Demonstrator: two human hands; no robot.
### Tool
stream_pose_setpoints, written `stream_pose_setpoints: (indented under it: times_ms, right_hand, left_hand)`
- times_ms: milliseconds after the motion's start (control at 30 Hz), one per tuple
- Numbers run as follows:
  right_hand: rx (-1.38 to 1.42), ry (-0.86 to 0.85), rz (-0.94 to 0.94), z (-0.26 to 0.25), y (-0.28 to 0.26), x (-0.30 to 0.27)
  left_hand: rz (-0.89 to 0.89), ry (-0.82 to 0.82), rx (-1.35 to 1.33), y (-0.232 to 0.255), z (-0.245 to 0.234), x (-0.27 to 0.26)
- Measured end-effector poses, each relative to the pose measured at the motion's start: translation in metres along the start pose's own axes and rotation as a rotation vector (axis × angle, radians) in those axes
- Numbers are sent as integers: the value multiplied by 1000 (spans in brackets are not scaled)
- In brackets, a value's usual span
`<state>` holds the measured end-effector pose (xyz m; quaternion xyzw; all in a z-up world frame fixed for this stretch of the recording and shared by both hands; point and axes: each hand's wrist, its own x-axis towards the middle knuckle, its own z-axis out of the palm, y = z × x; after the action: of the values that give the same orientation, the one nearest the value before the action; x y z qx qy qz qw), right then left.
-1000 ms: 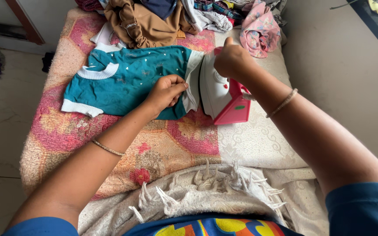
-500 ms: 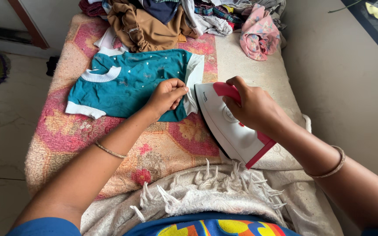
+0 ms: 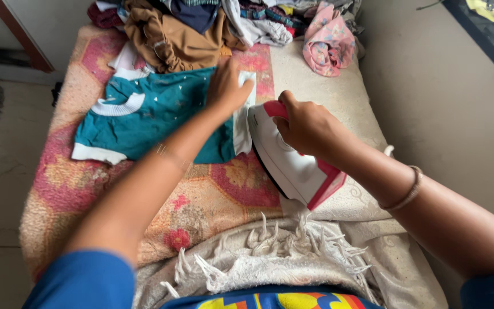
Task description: The person irons a small teal and white garment on a patterned cloth-covered surface. They repeatedly fold the garment's edges and use a pink and white iron to press the fabric.
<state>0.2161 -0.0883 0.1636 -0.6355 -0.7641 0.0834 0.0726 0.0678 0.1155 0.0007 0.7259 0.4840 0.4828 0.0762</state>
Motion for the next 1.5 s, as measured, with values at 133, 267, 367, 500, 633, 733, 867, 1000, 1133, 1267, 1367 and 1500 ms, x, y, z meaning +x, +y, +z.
stream_pose_setpoints:
  times_ms: [133, 267, 367, 500, 633, 733, 867, 1000, 1133, 1267, 1367, 1500]
  right_hand:
    - [-97, 112, -141, 8, 5, -16]
    - [-90, 105, -146, 10, 10, -19]
    - [-77, 87, -127, 9, 9, -21]
    - [-75, 94, -125, 8, 7, -15]
    - [-102, 73, -75, 9, 5, 1]
    - [-122, 110, -71, 7, 1, 14]
    - [-78, 18, 21, 2, -3, 24]
    - [-97, 35, -16, 5, -1, 18]
    - [-68, 70, -96, 8, -1, -11]
    - [-86, -23, -28, 1, -8, -21]
    - [-74, 25, -51, 3, -10, -9]
    - [9, -10, 55, 9, -6, 35]
  left_hand:
    - [-177, -428, 305, 13, 11, 51]
    - [-216, -572, 437, -2, 25, 67]
    - [-213, -496, 343, -14, 29, 70]
    - [-161, -310, 174, -20, 22, 82]
    - [-73, -277, 152, -26, 18, 99]
    - [-63, -323, 122, -26, 12, 104]
    - [-55, -306, 168, -8, -1, 99]
    - [-68, -308, 169, -3, -3, 99]
    - [-95, -329, 78, -23, 12, 106]
    - [-150, -384, 35, -30, 17, 108]
    - [-142, -391, 100, -27, 17, 102]
    - [-55, -218, 23, -27, 19, 98]
